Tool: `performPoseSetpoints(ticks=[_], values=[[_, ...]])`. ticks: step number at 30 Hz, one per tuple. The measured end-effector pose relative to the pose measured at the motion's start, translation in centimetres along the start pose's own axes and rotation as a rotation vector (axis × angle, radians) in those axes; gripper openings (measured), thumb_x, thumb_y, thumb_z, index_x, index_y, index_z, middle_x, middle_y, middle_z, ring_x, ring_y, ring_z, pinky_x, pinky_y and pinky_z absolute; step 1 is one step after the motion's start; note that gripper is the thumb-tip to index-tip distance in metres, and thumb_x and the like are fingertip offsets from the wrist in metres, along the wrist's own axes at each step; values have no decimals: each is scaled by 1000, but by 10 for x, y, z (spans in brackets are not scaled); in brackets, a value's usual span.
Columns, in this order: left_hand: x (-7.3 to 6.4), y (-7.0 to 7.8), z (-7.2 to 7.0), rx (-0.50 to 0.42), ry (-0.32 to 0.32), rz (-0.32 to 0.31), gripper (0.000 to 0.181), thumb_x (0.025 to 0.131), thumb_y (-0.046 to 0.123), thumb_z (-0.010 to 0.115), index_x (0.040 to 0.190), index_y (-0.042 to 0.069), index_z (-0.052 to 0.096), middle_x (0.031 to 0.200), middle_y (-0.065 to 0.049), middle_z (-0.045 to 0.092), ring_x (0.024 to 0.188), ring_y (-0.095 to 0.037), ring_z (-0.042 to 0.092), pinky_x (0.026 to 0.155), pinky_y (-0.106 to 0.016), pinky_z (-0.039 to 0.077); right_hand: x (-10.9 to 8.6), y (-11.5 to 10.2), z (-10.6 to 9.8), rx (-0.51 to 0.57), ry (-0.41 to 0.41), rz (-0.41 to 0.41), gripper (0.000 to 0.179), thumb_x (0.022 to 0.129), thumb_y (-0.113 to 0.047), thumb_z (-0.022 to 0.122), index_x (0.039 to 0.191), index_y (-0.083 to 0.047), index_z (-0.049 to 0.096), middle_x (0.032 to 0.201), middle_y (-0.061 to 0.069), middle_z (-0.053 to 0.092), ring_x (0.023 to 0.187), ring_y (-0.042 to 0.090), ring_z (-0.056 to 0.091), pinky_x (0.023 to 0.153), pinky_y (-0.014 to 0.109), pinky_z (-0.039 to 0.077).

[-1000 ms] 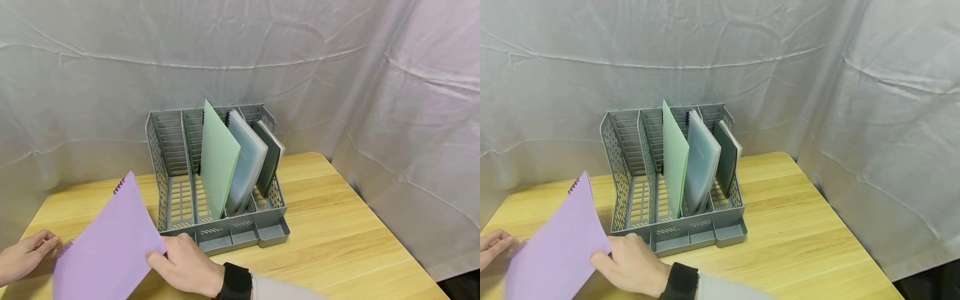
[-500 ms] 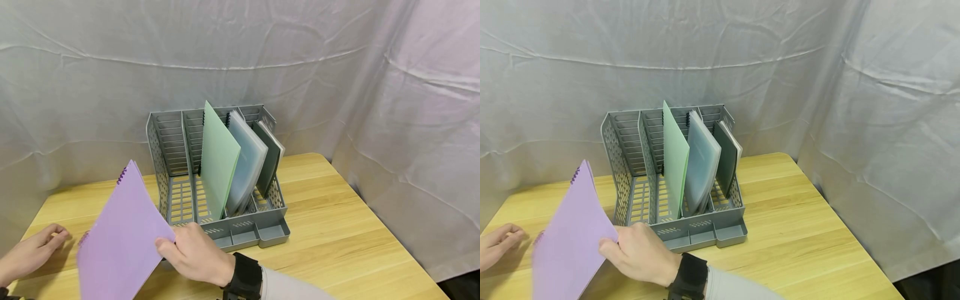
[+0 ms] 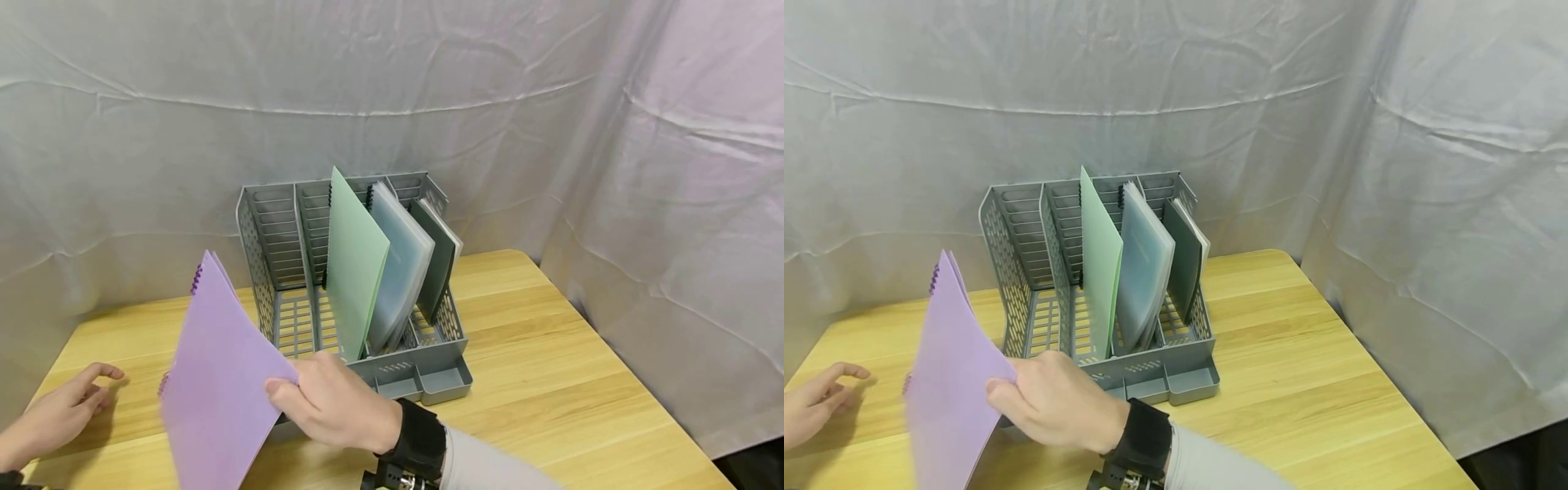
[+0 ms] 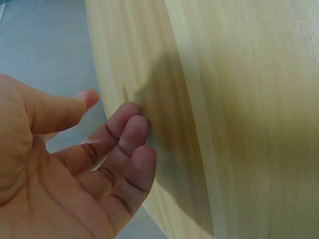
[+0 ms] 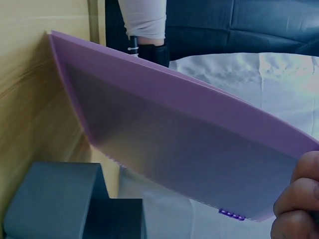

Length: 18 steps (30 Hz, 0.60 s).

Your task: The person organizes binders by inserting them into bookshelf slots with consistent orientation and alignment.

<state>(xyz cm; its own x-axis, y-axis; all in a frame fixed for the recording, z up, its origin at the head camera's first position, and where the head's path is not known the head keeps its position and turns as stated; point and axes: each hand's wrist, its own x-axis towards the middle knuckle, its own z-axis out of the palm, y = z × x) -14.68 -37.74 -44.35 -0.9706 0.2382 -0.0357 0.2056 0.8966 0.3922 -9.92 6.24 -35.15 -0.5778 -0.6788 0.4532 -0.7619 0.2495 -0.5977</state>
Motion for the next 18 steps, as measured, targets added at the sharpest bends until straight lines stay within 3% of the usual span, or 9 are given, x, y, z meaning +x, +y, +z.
performPoseSetpoints(ticks=[3, 6, 8, 18], values=[[2, 4, 2, -20, -1, 5, 25, 110, -5, 42, 133, -6, 49, 94, -6, 70, 80, 1, 61, 65, -32, 53, -1, -3, -5, -3, 10, -19, 33, 109, -15, 42, 77, -14, 51, 63, -10, 33, 55, -9, 22, 50, 10, 23], [4, 7, 2, -47, -23, 5, 27, 112, -3, 37, 137, -9, 44, 100, -13, 72, 88, -22, 74, 70, -47, 61, -1, -5, -10, -24, 23, -48, 36, 109, -15, 43, 72, -15, 47, 62, -11, 35, 55, -10, 25, 50, 10, 25], [5, 7, 2, -63, -36, 1, 29, 113, -2, 35, 139, -10, 42, 102, -18, 72, 91, -37, 75, 72, -55, 61, -2, -6, -13, -44, 26, -74, 37, 109, -14, 43, 72, -15, 46, 63, -10, 36, 55, -11, 26, 51, 9, 26], [15, 13, 3, -78, -47, -22, 39, 115, 4, 29, 150, -12, 35, 106, -18, 74, 95, -38, 75, 78, -59, 59, -1, -12, -26, -113, 20, -161, 34, 110, -12, 41, 76, -13, 47, 63, -10, 35, 57, -11, 26, 52, 8, 26]])
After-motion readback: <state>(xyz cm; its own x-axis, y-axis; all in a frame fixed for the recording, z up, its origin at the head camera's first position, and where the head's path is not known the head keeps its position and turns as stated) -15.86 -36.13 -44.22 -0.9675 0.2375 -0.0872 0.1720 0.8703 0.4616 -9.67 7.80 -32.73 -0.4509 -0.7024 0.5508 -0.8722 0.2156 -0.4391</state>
